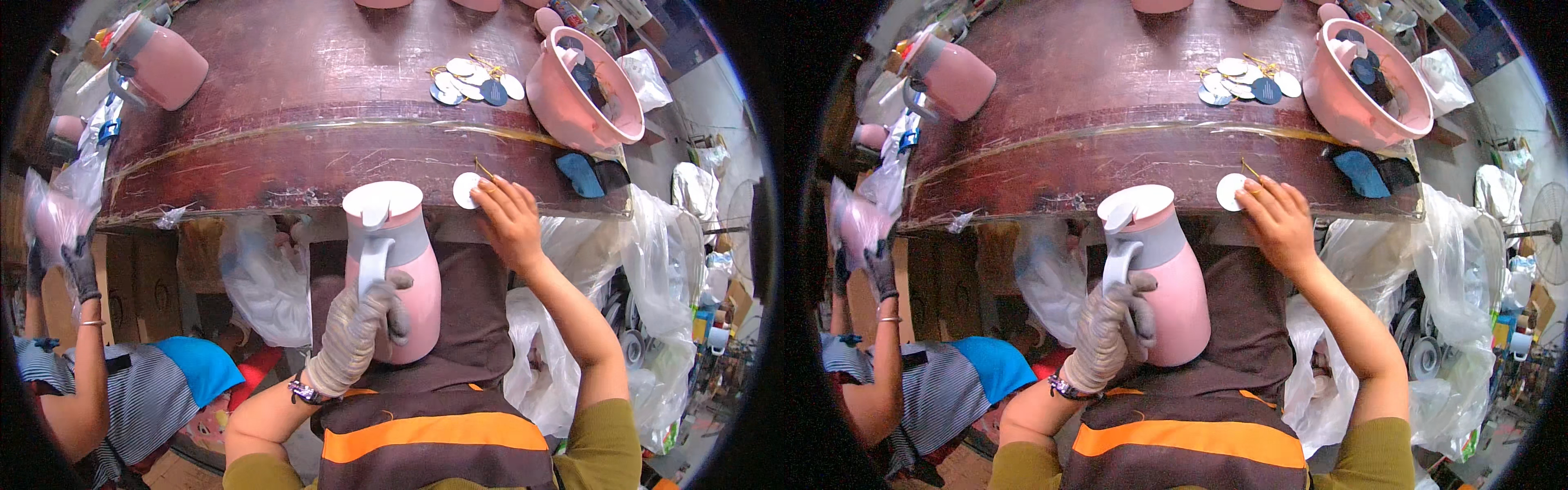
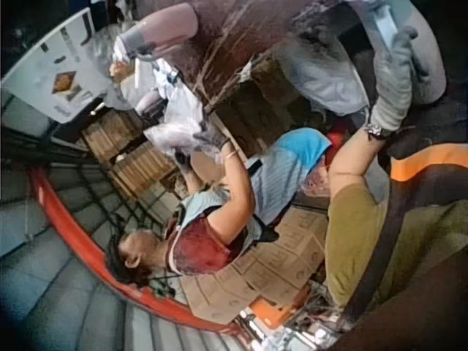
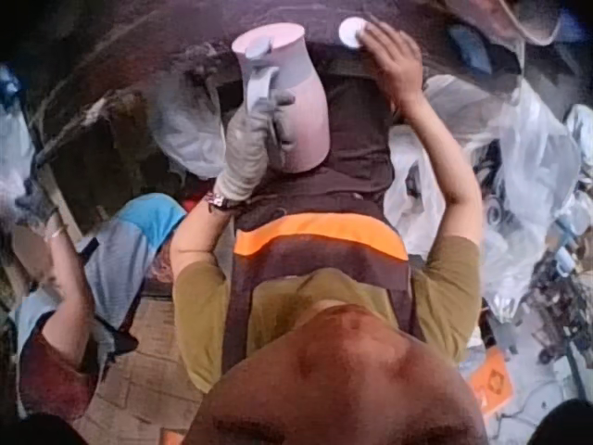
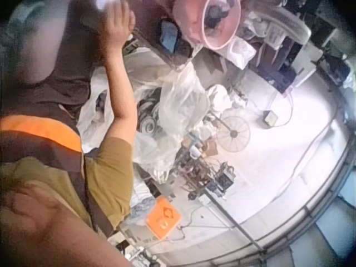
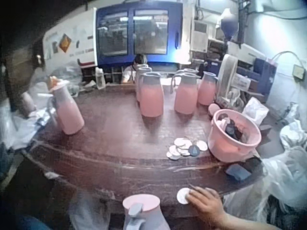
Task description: The person assembles pink pitchers by attaching gray lids and handles, then affixing small circular tags to the handles. They repeat this process for multiple units, placing finished pitchers on the table.
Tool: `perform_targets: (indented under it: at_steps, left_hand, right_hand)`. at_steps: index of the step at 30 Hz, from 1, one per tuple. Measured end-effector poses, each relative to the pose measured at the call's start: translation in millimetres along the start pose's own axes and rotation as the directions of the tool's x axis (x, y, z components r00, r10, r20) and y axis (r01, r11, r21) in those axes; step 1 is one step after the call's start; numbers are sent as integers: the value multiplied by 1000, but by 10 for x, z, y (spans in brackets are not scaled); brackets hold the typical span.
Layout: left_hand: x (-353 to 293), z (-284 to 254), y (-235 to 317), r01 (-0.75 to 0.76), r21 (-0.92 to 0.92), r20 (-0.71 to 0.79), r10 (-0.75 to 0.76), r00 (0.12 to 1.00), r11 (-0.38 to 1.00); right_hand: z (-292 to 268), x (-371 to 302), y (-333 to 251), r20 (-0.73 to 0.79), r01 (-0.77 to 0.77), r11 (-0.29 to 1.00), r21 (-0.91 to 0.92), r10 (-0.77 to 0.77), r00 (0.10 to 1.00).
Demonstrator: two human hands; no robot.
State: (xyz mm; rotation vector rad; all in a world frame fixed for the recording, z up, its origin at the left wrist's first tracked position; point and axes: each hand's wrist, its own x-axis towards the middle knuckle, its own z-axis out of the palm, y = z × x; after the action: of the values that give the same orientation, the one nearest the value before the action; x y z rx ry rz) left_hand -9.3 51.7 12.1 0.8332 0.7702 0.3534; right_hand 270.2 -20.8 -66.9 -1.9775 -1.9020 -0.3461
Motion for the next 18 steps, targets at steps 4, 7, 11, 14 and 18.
perform_targets:
  at_steps: [4,7,11,14,18]
  left_hand:
    - [85,109,-4,-11,-278,-108,-20,994,961]
    - [198,26,-47,71,-455,-113,-137,984,888]
    - [154,-42,-142,62,-381,-35,-81,996,922]
    - [124,-19,-125,37,-230,-7,-39,999,972]
    - [181,-142,-188,-114,224,-16,120,993,968]
  right_hand:
    - [82,-32,74,-175,-127,915,383,207,963]
    - [-21,154,-117,-150,-158,905,395,234,961]
    - [26,187,-87,-28,-24,998,57,26,999]
    - [3,7,-128,-85,-21,963,270,46,995]
    - [-387,-32,-797,300,-406,638,654,274,914]
